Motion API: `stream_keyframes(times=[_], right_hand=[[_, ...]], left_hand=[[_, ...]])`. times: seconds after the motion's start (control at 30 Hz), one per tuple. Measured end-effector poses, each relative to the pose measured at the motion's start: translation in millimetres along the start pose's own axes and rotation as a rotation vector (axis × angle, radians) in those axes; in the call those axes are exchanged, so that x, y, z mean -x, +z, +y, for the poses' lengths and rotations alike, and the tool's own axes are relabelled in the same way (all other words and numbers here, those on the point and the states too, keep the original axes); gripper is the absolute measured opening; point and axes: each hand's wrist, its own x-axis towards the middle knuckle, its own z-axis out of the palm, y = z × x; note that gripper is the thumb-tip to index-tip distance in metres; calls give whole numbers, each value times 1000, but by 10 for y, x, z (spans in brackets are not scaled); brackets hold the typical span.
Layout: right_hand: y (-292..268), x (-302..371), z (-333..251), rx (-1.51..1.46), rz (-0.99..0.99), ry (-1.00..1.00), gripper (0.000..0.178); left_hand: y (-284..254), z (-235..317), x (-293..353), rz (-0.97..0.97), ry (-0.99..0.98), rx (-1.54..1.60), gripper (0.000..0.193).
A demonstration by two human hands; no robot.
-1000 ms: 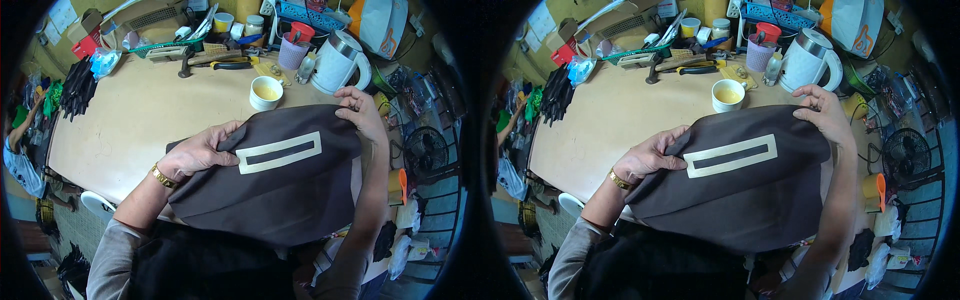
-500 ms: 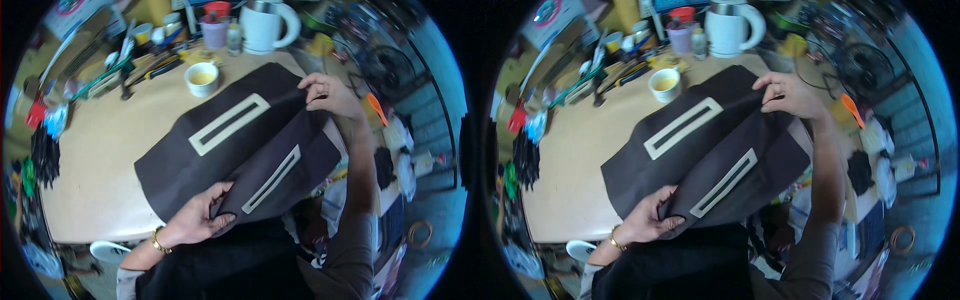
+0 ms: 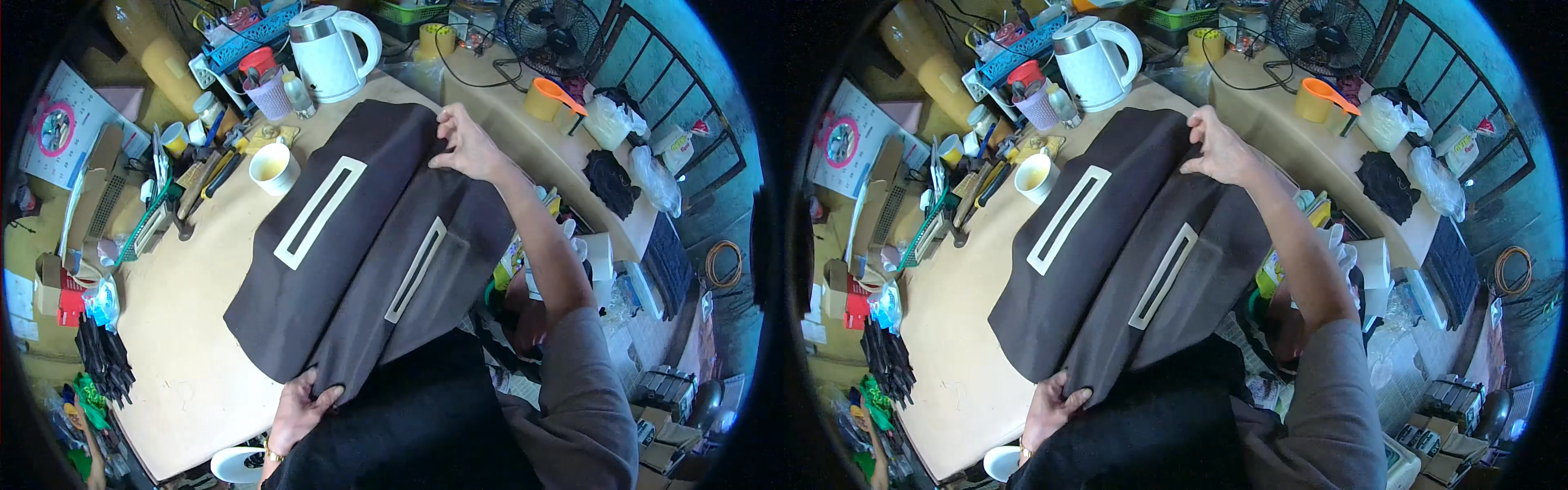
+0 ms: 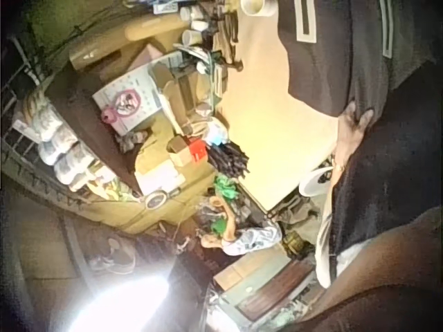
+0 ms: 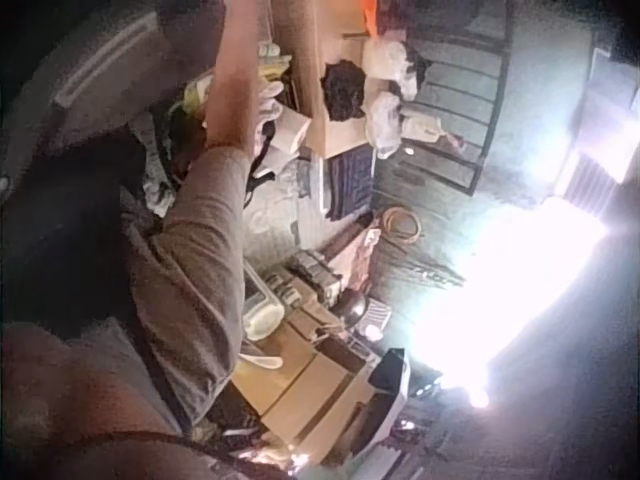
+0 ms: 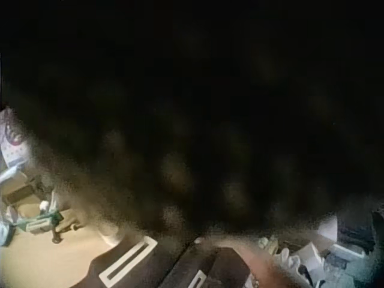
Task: The person applies glue from a small cup onto the surfaces and edges of leather panels, spreading the adhesive with a finger.
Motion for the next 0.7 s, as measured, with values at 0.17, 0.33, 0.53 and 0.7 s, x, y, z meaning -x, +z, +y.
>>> stream_keyframes(times=[0.17,0.33,0.53,0.7], right_hand=[[40,77,90,387,347,-164,65],[213,-25,-401,194,693,-443,41],[799,-471,-1192,112,58,-562,23],[1239,-1205,-1337,-568,-723,5,85]], left_hand=[[-617,-57,498,106,-151,-660,18],[-572,583,366,705,498,-576,23],[-164,644,-557,481,604,-840,87],[-142,514,-663,449,598,-852,88]])
